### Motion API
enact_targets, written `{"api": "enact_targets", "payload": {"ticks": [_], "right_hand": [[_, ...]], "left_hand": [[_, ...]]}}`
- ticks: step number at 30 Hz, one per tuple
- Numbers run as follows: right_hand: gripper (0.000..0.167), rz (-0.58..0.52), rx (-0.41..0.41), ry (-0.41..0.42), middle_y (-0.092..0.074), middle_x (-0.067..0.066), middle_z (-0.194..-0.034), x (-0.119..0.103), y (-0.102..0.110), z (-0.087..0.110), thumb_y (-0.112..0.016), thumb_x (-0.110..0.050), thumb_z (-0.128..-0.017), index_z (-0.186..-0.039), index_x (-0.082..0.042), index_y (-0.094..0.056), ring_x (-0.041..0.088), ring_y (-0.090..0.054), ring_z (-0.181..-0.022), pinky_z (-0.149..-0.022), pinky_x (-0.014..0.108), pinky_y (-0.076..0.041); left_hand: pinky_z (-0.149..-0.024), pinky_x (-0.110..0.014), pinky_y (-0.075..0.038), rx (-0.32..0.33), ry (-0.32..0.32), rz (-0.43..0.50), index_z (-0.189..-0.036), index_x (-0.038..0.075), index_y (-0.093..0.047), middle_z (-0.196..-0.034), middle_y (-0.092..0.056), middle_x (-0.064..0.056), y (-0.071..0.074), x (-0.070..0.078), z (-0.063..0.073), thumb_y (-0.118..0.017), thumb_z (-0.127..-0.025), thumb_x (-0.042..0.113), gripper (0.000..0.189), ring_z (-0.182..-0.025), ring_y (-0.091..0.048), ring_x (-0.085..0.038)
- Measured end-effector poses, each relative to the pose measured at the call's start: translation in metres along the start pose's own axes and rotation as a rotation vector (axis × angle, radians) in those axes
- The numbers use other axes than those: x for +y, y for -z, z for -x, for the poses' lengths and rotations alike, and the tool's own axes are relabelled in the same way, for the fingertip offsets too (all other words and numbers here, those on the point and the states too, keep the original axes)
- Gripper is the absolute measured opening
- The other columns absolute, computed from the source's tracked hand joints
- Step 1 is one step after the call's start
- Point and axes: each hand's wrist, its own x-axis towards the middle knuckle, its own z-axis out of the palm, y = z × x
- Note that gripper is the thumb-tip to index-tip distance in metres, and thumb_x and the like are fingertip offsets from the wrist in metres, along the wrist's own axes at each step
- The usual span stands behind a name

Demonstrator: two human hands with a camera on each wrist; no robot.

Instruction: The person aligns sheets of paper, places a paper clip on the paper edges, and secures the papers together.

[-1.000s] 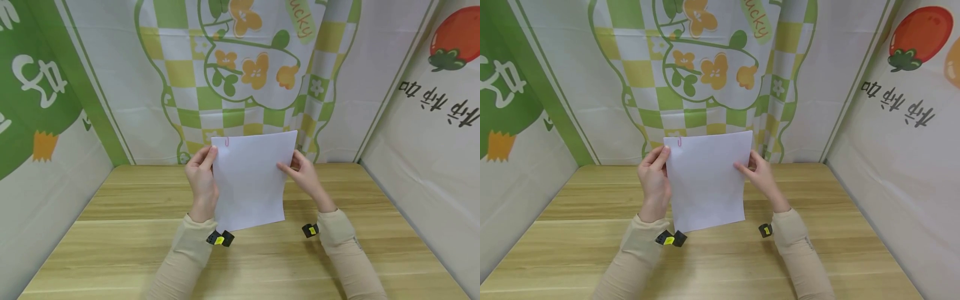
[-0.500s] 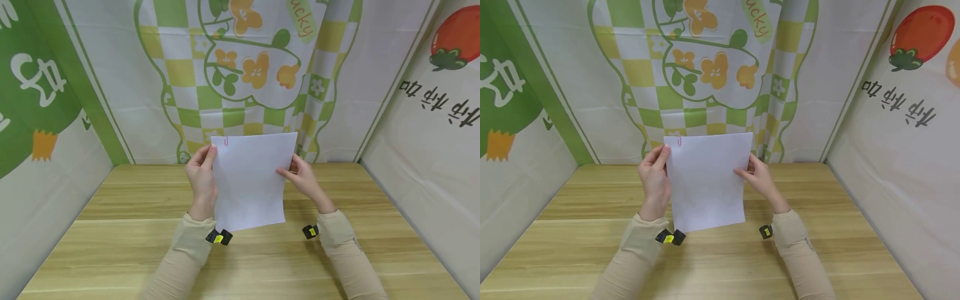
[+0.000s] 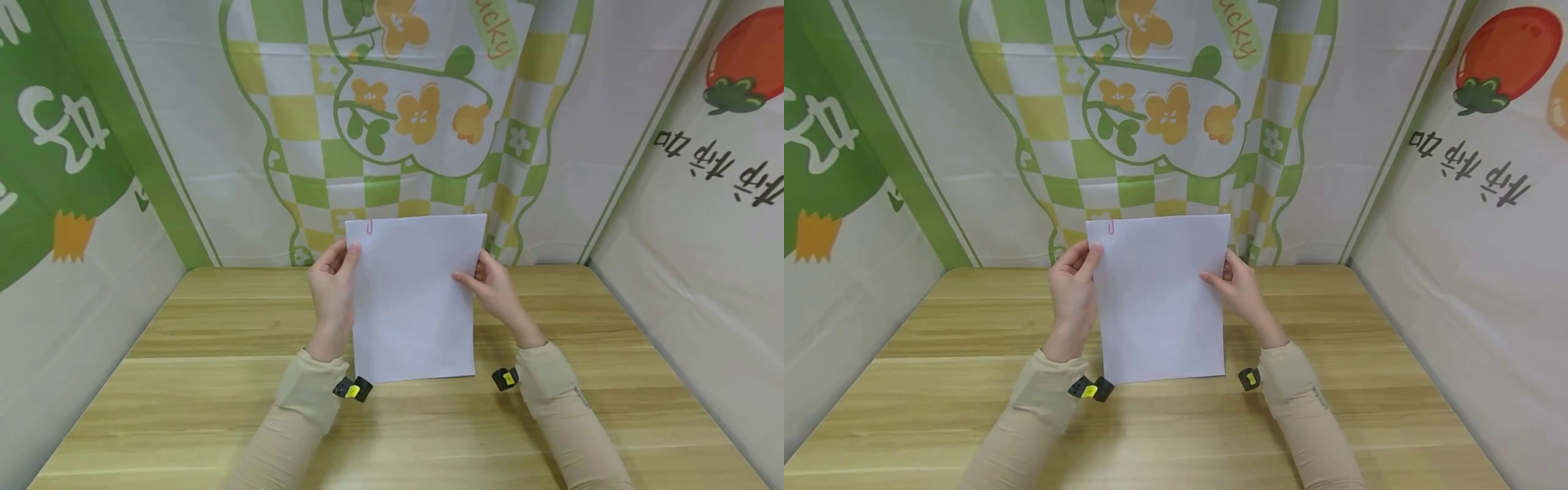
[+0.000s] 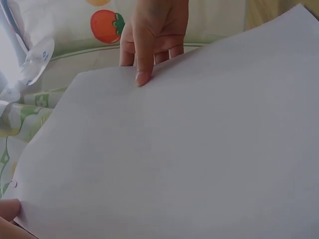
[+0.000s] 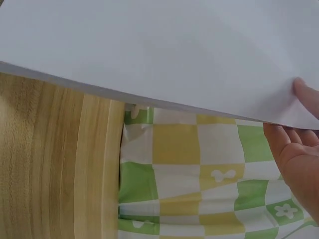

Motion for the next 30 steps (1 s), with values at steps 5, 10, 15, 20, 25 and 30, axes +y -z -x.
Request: {"api": "enact_targets", "payload": {"ticks": [5, 10, 15, 20, 25, 30], "right_hand": [[0.045, -0.001, 0.002, -0.015, -0.06, 0.033, -0.112, -0.005, -0.001, 0.001, -0.062, 0.002, -0.088, -0.128, 0.011, -0.045, 0.042, -0.063, -0.097, -0.072, 0.019, -0.052], [0.045, 0.0, 0.009, -0.029, -0.06, 0.033, -0.114, -0.006, -0.002, 0.001, -0.063, 0.001, -0.088, -0.128, 0.011, -0.045, 0.042, -0.063, -0.099, -0.072, 0.018, -0.052], [0.044, 0.007, 0.011, -0.038, -0.06, 0.033, -0.113, -0.007, -0.002, 0.002, -0.063, 0.001, -0.088, -0.126, 0.011, -0.045, 0.042, -0.063, -0.098, -0.072, 0.018, -0.052], [0.045, 0.004, 0.01, -0.036, -0.059, 0.033, -0.114, -0.007, -0.002, 0.003, -0.063, 0.001, -0.088, -0.127, 0.012, -0.044, 0.042, -0.063, -0.099, -0.073, 0.019, -0.052], [0.045, 0.02, 0.008, -0.046, -0.058, 0.033, -0.116, -0.009, -0.003, 0.004, -0.062, 0.0, -0.089, -0.128, 0.012, -0.043, 0.043, -0.063, -0.099, -0.076, 0.029, -0.056], [0.044, 0.021, -0.01, -0.055, -0.057, 0.033, -0.116, -0.012, -0.003, 0.005, -0.06, -0.001, -0.09, -0.129, 0.011, -0.042, 0.044, -0.063, -0.097, -0.076, 0.037, -0.056]], "left_hand": [[-0.072, -0.019, -0.049, -0.026, 0.006, -0.077, -0.104, -0.008, -0.066, -0.086, -0.067, 0.001, 0.003, -0.002, -0.001, -0.067, -0.087, 0.005, 0.022, -0.078, -0.059, -0.01], [-0.077, -0.02, -0.05, -0.071, 0.002, -0.128, -0.11, -0.007, -0.064, -0.1, -0.067, -0.012, 0.005, -0.004, -0.002, -0.062, -0.09, 0.004, 0.022, -0.085, -0.06, -0.012], [-0.078, -0.02, -0.05, -0.092, -0.002, -0.183, -0.114, -0.006, -0.062, -0.11, -0.065, -0.022, 0.006, -0.006, -0.002, -0.057, -0.093, 0.003, 0.024, -0.089, -0.061, -0.012], [-0.077, -0.019, -0.051, -0.096, -0.032, -0.246, -0.113, -0.007, -0.063, -0.111, -0.066, -0.023, 0.007, -0.006, -0.003, -0.057, -0.092, 0.003, 0.023, -0.089, -0.063, -0.013], [-0.073, -0.017, -0.051, -0.115, -0.062, -0.358, -0.11, -0.004, -0.066, -0.108, -0.068, -0.02, 0.011, -0.007, -0.006, -0.059, -0.093, 0.006, 0.021, -0.089, -0.064, -0.015], [-0.072, -0.016, -0.051, -0.124, -0.061, -0.436, -0.11, -0.001, -0.067, -0.109, -0.069, -0.016, 0.016, -0.008, -0.011, -0.059, -0.093, 0.009, 0.022, -0.089, -0.065, -0.016]]}}
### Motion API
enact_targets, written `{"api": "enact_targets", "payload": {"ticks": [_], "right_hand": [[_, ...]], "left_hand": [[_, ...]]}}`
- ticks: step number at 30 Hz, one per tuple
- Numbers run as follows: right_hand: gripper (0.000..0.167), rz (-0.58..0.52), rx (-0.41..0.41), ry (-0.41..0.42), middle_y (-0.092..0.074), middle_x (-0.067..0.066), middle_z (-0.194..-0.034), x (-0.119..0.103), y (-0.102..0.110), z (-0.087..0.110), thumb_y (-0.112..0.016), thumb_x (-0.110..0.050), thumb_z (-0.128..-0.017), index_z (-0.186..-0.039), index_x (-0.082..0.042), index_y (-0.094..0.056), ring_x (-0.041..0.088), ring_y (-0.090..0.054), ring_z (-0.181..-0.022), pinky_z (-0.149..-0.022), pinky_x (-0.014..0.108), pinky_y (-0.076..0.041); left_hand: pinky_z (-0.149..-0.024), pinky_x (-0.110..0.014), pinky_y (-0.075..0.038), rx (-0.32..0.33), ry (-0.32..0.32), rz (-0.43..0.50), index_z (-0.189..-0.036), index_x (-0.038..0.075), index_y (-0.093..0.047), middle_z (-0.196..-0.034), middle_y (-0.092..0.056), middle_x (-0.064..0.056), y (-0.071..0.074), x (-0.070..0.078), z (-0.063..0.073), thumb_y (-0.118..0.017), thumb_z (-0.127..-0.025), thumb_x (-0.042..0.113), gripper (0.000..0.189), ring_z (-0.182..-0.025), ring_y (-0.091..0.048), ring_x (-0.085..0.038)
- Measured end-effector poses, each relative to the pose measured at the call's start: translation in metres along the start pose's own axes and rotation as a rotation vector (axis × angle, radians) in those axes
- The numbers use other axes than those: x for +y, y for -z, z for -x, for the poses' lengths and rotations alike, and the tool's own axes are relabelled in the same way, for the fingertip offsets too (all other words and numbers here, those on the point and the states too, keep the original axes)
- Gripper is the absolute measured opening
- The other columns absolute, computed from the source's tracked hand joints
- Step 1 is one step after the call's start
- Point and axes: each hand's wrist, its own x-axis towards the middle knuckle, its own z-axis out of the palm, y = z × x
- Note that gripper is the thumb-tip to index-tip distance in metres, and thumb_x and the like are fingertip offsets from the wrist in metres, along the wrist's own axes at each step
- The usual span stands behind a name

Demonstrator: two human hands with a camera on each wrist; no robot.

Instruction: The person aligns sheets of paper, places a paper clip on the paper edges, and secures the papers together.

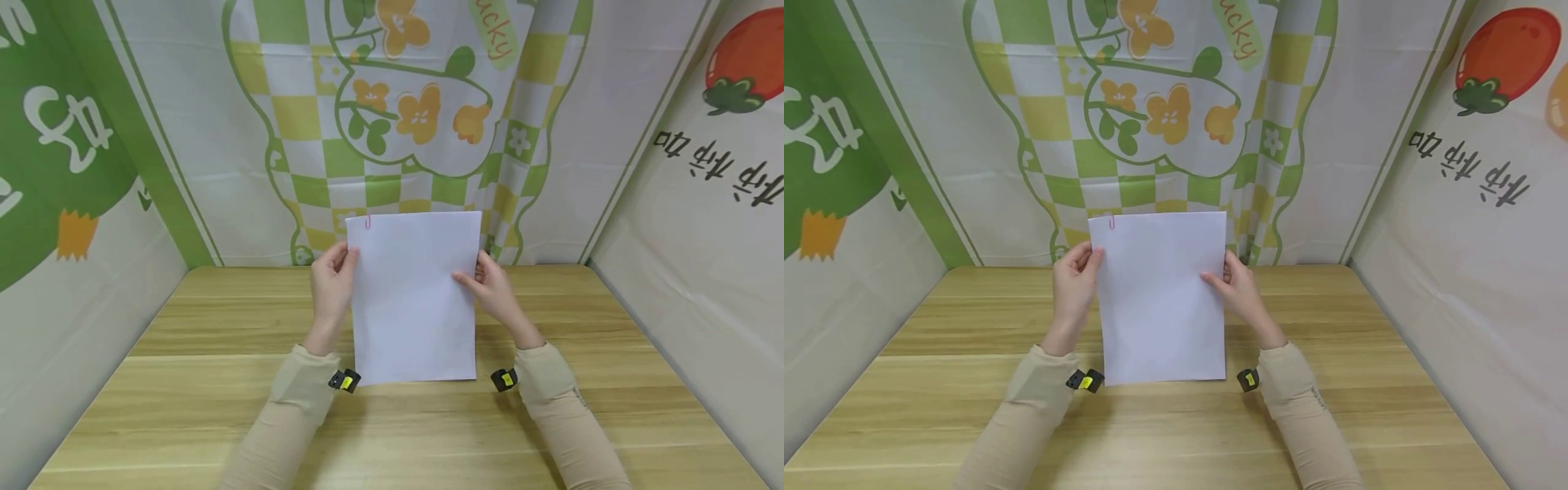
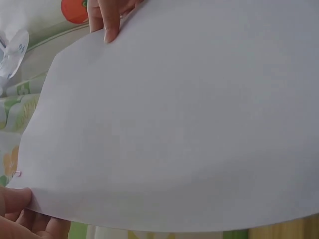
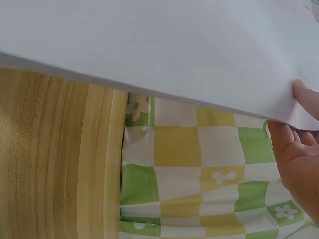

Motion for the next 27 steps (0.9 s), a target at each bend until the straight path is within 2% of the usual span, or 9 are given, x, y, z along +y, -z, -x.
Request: {"api": "enact_targets", "payload": {"ticks": [8, 14, 20, 23, 27], "right_hand": [[0.048, -0.006, -0.034, -0.001, -0.056, 0.035, -0.118, 0.008, 0.0, 0.0, -0.058, -0.001, -0.092, -0.133, 0.011, -0.038, 0.045, -0.063, -0.096, -0.073, 0.033, -0.057], [0.047, -0.035, -0.04, -0.007, -0.059, 0.031, -0.115, 0.035, -0.001, -0.006, -0.06, -0.007, -0.092, -0.133, 0.006, -0.041, 0.039, -0.064, -0.095, -0.07, 0.026, -0.055], [0.044, -0.008, -0.048, -0.021, -0.059, 0.03, -0.114, 0.042, 0.0, -0.006, -0.061, -0.012, -0.092, -0.129, 0.005, -0.043, 0.038, -0.064, -0.094, -0.069, 0.027, -0.055], [0.043, -0.008, -0.053, -0.026, -0.059, 0.03, -0.114, 0.043, 0.001, -0.005, -0.061, -0.013, -0.092, -0.127, 0.005, -0.044, 0.038, -0.064, -0.094, -0.069, 0.028, -0.055], [0.042, -0.019, -0.068, -0.035, -0.058, 0.029, -0.114, 0.044, 0.002, -0.005, -0.061, -0.012, -0.092, -0.126, 0.005, -0.043, 0.036, -0.062, -0.096, -0.07, 0.027, -0.055]], "left_hand": [[-0.065, -0.015, -0.05, -0.001, -0.014, -0.041, -0.111, -0.001, -0.067, -0.106, -0.07, -0.017, 0.002, -0.004, -0.002, -0.06, -0.093, 0.011, 0.022, -0.079, -0.063, -0.011], [-0.07, -0.014, -0.051, -0.038, -0.007, -0.025, -0.112, -0.003, -0.066, -0.108, -0.069, -0.019, 0.003, -0.006, -0.005, -0.06, -0.093, 0.01, 0.025, -0.092, -0.066, -0.021], [-0.068, -0.015, -0.052, -0.081, 0.036, -0.038, -0.114, -0.004, -0.065, -0.112, -0.067, -0.019, 0.005, -0.009, -0.007, -0.059, -0.093, 0.012, 0.027, -0.094, -0.066, -0.027], [-0.064, -0.017, -0.053, -0.101, 0.055, -0.063, -0.116, -0.003, -0.064, -0.11, -0.068, -0.019, 0.006, -0.011, -0.008, -0.058, -0.094, 0.012, 0.027, -0.087, -0.066, -0.023], [-0.059, -0.018, -0.053, -0.145, 0.074, -0.087, -0.118, -0.001, -0.064, -0.107, -0.068, -0.02, 0.007, -0.012, -0.011, -0.056, -0.096, 0.016, 0.029, -0.075, -0.064, -0.012]]}}
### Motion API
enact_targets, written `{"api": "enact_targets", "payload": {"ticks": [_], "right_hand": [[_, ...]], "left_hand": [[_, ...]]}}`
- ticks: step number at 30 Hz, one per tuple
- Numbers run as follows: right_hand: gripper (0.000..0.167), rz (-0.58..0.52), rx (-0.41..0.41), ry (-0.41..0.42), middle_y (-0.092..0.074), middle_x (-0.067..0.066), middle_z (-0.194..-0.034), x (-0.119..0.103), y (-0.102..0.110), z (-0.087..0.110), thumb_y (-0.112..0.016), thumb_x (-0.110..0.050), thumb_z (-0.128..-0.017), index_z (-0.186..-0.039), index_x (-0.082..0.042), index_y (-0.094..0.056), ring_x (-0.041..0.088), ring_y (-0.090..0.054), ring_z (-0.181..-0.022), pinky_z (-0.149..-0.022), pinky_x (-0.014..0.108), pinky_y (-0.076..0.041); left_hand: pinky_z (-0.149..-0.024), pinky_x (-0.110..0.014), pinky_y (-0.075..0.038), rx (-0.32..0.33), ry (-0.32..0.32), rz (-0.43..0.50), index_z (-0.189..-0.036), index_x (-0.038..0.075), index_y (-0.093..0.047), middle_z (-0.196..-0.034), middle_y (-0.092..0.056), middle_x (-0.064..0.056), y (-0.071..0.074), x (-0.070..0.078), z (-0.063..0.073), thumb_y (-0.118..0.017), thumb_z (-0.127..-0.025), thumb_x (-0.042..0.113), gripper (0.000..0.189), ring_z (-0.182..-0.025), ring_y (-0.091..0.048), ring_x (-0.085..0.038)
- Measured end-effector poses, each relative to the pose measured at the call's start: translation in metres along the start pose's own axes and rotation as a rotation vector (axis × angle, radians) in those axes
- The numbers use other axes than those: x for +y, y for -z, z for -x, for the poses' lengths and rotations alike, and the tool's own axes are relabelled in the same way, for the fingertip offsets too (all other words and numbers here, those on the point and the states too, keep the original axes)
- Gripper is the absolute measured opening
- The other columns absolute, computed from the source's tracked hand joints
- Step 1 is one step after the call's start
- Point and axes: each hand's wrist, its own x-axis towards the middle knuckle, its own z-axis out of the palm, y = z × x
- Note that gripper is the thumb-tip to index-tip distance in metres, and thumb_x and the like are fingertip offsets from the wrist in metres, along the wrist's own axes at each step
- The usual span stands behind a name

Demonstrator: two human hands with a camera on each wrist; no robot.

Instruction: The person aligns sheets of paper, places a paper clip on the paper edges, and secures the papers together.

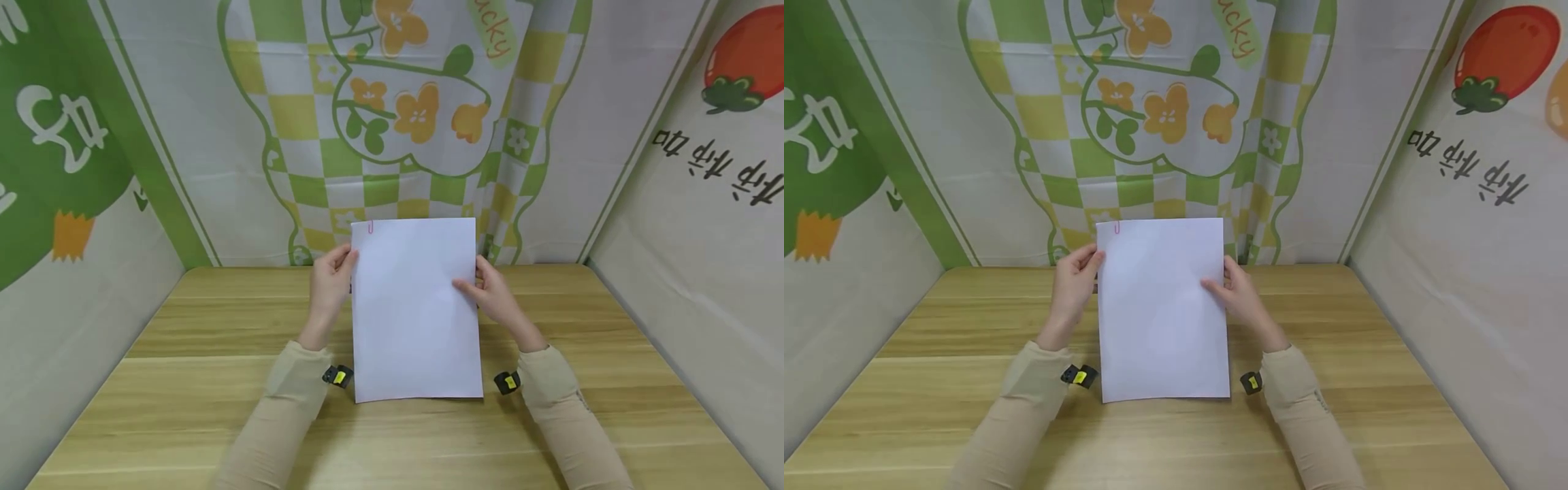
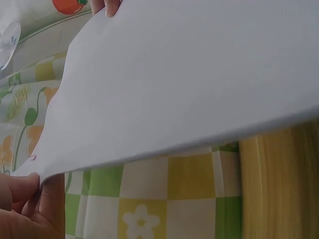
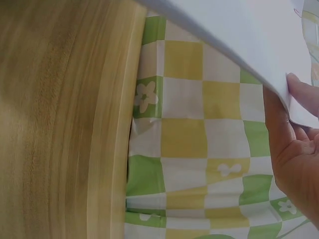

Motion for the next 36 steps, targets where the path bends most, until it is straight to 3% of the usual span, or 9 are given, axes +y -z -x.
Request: {"api": "enact_targets", "payload": {"ticks": [6, 8, 21, 28, 36], "right_hand": [[0.042, -0.004, -0.022, -0.016, -0.057, 0.031, -0.115, 0.0, 0.001, 0.001, -0.06, -0.011, -0.093, -0.125, 0.007, -0.039, 0.038, -0.061, -0.099, -0.072, 0.03, -0.055], [0.041, -0.006, -0.029, -0.025, -0.057, 0.032, -0.114, 0.0, 0.001, 0.002, -0.059, -0.01, -0.093, -0.124, 0.007, -0.038, 0.038, -0.062, -0.097, -0.07, 0.03, -0.056], [0.043, 0.051, -0.053, -0.076, -0.058, 0.031, -0.115, 0.008, 0.001, 0.002, -0.06, -0.013, -0.093, -0.124, 0.007, -0.038, 0.038, -0.062, -0.1, -0.073, 0.035, -0.056], [0.045, 0.075, -0.051, -0.086, -0.058, 0.031, -0.117, 0.009, 0.002, 0.004, -0.061, -0.014, -0.093, -0.126, 0.007, -0.038, 0.038, -0.061, -0.103, -0.076, 0.038, -0.056], [0.049, 0.081, -0.059, -0.123, -0.057, 0.03, -0.119, 0.015, 0.004, 0.003, -0.061, -0.017, -0.092, -0.128, 0.005, -0.037, 0.038, -0.061, -0.103, -0.077, 0.037, -0.055]], "left_hand": [[-0.051, -0.022, -0.052, -0.047, 0.028, -0.055, -0.118, 0.0, -0.064, -0.1, -0.068, -0.022, 0.001, 0.003, -0.001, -0.055, -0.096, 0.019, 0.03, -0.065, -0.061, -0.011], [-0.049, -0.022, -0.051, -0.048, 0.014, -0.08, -0.117, 0.001, -0.065, -0.097, -0.068, -0.02, 0.001, -0.003, -0.004, -0.056, -0.096, 0.02, 0.03, -0.064, -0.06, -0.011], [-0.052, -0.028, -0.054, -0.1, 0.059, -0.126, -0.12, 0.004, -0.064, -0.097, -0.069, -0.019, -0.003, -0.015, -0.014, -0.054, -0.097, 0.023, 0.032, -0.065, -0.062, -0.016], [-0.056, -0.023, -0.052, -0.093, 0.045, -0.149, -0.118, 0.002, -0.064, -0.101, -0.07, -0.016, -0.005, -0.017, -0.015, -0.055, -0.097, 0.023, 0.031, -0.073, -0.063, -0.016], [-0.05, -0.02, -0.043, -0.07, 0.017, -0.187, -0.108, 0.001, -0.068, -0.087, -0.069, -0.017, -0.009, -0.02, -0.016, -0.057, -0.096, 0.02, 0.026, -0.059, -0.052, -0.01]]}}
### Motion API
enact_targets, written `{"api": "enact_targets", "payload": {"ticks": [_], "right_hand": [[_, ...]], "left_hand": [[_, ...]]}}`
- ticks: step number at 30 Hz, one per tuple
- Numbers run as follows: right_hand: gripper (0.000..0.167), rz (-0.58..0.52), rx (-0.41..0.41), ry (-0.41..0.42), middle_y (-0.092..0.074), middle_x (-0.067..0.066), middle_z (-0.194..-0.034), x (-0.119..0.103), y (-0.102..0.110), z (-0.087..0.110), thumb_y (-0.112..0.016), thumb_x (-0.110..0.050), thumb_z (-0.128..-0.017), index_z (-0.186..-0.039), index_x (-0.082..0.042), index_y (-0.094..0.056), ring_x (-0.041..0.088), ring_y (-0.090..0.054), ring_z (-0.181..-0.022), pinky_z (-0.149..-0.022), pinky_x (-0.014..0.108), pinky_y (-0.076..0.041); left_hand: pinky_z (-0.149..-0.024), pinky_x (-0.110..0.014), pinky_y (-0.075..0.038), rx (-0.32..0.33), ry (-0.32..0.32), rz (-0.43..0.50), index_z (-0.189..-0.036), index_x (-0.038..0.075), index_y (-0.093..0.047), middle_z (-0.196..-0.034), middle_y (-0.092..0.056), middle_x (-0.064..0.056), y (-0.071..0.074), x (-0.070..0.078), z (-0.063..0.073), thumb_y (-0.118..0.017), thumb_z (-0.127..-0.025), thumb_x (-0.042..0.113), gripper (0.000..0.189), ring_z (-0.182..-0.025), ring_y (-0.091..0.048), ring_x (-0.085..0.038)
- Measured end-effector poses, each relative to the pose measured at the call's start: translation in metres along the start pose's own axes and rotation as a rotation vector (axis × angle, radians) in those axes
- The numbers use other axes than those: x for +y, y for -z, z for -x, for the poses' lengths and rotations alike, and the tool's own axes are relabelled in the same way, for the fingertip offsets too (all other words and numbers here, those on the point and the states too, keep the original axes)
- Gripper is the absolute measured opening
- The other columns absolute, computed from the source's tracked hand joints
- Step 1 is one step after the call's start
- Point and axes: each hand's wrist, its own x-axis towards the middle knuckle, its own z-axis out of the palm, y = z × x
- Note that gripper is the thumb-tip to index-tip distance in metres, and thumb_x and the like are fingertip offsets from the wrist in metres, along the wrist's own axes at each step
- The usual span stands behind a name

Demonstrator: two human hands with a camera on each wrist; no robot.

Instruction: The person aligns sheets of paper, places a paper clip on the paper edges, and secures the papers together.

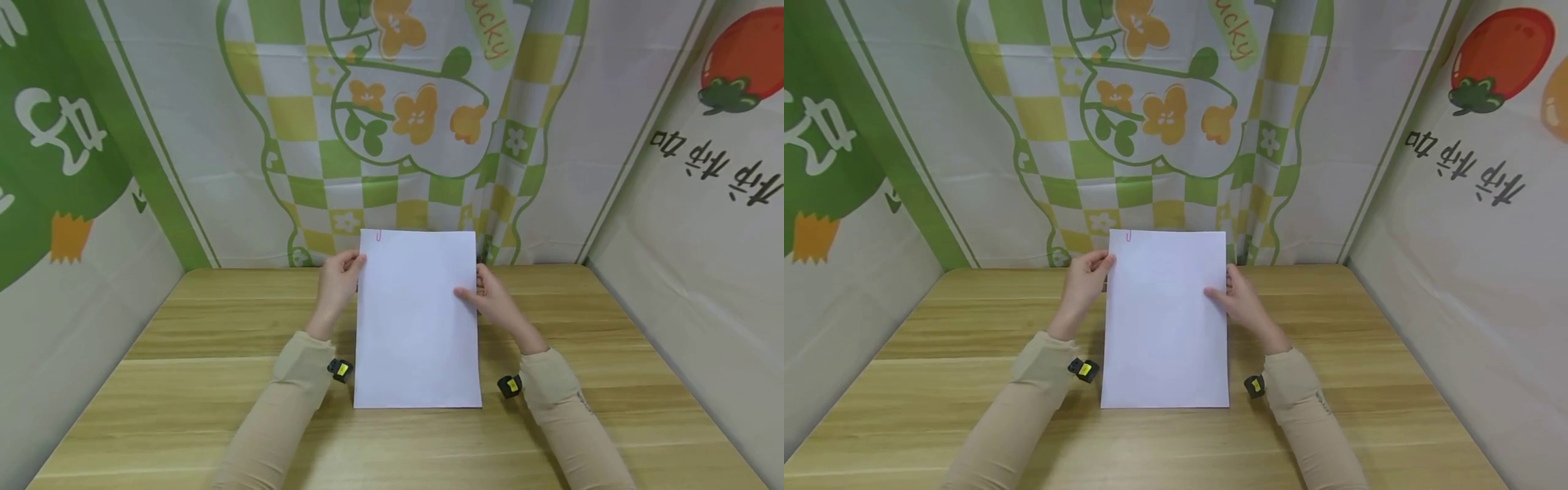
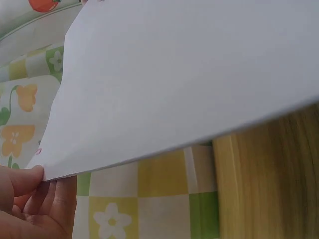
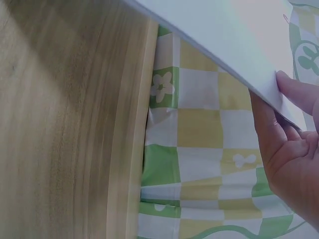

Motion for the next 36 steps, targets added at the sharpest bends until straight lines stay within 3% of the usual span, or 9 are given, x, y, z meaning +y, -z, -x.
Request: {"api": "enact_targets", "payload": {"ticks": [17, 25, 33, 36], "right_hand": [[0.049, 0.044, -0.044, -0.035, -0.059, 0.029, -0.113, 0.008, 0.0, -0.005, -0.061, -0.016, -0.093, -0.13, 0.003, -0.036, 0.03, -0.061, -0.096, -0.07, 0.032, -0.051], [0.05, 0.096, -0.048, -0.049, -0.061, 0.024, -0.1, 0.016, 0.0, -0.009, -0.063, -0.016, -0.091, -0.13, 0.004, -0.039, 0.019, -0.054, -0.077, -0.059, 0.026, -0.044], [0.048, 0.113, -0.053, -0.047, -0.059, 0.018, -0.087, 0.024, -0.001, -0.014, -0.063, -0.014, -0.091, -0.129, 0.003, -0.039, 0.018, -0.052, -0.07, -0.058, 0.027, -0.045], [0.048, 0.115, -0.053, -0.051, -0.059, 0.018, -0.09, 0.027, 0.0, -0.016, -0.063, -0.015, -0.091, -0.129, 0.003, -0.039, 0.019, -0.052, -0.074, -0.061, 0.028, -0.045]], "left_hand": [[-0.055, -0.019, -0.043, 0.023, 0.028, -0.005, -0.107, -0.002, -0.068, -0.092, -0.069, -0.018, -0.008, -0.009, -0.004, -0.058, -0.094, 0.017, 0.025, -0.067, -0.055, -0.015], [-0.061, -0.018, -0.042, 0.038, 0.034, -0.004, -0.104, -0.003, -0.069, -0.096, -0.069, -0.02, -0.013, -0.017, -0.006, -0.059, -0.093, 0.013, 0.022, -0.077, -0.057, -0.017], [-0.066, -0.021, -0.043, 0.03, 0.048, -0.027, -0.107, -0.004, -0.068, -0.102, -0.068, -0.02, -0.019, -0.026, -0.012, -0.056, -0.095, 0.012, 0.023, -0.085, -0.059, -0.023], [-0.068, -0.023, -0.044, 0.02, 0.06, -0.041, -0.108, -0.004, -0.067, -0.103, -0.068, -0.019, -0.021, -0.027, -0.013, -0.055, -0.096, 0.013, 0.024, -0.086, -0.058, -0.023]]}}
